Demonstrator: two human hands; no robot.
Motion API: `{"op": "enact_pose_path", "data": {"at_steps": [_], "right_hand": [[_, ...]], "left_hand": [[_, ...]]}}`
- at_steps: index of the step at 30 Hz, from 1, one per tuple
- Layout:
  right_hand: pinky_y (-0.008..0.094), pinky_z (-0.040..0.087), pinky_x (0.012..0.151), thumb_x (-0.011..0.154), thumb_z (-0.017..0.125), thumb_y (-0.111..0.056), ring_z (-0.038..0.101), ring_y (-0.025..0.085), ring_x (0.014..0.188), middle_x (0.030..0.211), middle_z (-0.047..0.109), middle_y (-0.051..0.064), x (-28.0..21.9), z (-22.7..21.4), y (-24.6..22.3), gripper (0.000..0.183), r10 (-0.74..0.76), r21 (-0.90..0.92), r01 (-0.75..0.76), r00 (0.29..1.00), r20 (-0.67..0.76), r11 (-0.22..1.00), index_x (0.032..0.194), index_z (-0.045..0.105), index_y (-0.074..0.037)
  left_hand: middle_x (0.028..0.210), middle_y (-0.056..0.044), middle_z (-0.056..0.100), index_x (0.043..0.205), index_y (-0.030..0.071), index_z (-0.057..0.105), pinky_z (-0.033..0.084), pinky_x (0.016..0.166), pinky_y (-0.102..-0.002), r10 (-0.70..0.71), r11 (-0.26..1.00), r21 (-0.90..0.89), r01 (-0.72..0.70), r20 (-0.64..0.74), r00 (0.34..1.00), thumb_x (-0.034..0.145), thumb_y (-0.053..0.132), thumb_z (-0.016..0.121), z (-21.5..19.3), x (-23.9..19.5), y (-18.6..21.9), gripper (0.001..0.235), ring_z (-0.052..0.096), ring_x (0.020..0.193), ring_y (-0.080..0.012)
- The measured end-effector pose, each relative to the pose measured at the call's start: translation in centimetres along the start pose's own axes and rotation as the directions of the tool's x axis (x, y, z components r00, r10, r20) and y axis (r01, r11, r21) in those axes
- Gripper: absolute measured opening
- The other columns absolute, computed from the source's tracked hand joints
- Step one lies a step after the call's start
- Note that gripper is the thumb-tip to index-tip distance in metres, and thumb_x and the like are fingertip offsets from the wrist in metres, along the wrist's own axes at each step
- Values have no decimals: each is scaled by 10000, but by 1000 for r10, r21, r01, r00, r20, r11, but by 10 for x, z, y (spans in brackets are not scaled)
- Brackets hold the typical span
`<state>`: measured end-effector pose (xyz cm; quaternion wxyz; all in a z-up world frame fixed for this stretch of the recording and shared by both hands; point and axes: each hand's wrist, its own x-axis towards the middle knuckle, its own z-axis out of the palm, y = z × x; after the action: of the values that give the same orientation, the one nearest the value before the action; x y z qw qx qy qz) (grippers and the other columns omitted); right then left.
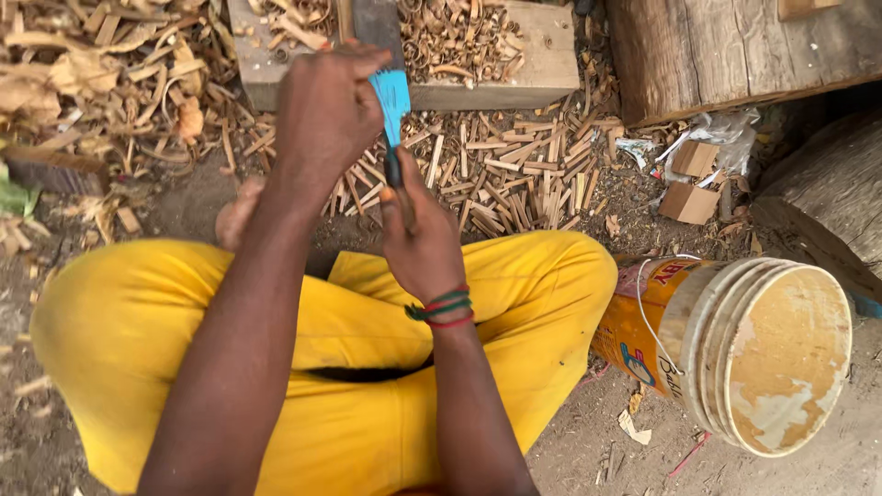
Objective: The person sits on the ground and uses a chisel to carve a small piece of wood held between their legs. They repeatedly strike the chisel to shape the wood, creating wood shavings that accumulate on the ground.
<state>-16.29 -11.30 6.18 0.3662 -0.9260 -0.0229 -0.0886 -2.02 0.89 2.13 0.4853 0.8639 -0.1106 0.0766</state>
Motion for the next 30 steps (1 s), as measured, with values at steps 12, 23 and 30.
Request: {"op": "enact_pose_path", "data": {"at_steps": [12, 23, 30], "right_hand": [[231, 441, 498, 1065, 585, -205, 486, 17, 546, 662, 504, -46, -20, -50, -3, 537, 434, 218, -455, 890, 141, 863, 1563, 450, -57], [300, 429, 515, 1023, 619, -132, 466, 141, 534, 633, 496, 103, -33, -46, -1, 514, 332, -12, -336, 924, 187, 942, 1510, 494, -29], [309, 530, 650, 990, 621, -73, 639, 231, 638, 761, 616, 166, -36, -42, 0, 558, 307, 15, -317, 927, 214, 948, 1515, 448, 5]], "left_hand": [[1345, -94, 695, 1197, 133, 765, 403, 1123, -566, 142, 879, 445, -173, 103, 985, 886, 36, 738, 29, 26, -24, 327, 665, 1212, -309], [1366, -103, 699, 1268, 119, 756, 339, 1214, -529, 86, 928, 357, -109, 79, 993, 973, 31, 736, 39, 18, -60, 309, 631, 1285, -276], [1325, -71, 724, 1209, 149, 789, 323, 1203, -562, 148, 952, 264, -157, 52, 988, 964, 51, 761, 33, 24, -58, 265, 620, 1307, -282]]}}
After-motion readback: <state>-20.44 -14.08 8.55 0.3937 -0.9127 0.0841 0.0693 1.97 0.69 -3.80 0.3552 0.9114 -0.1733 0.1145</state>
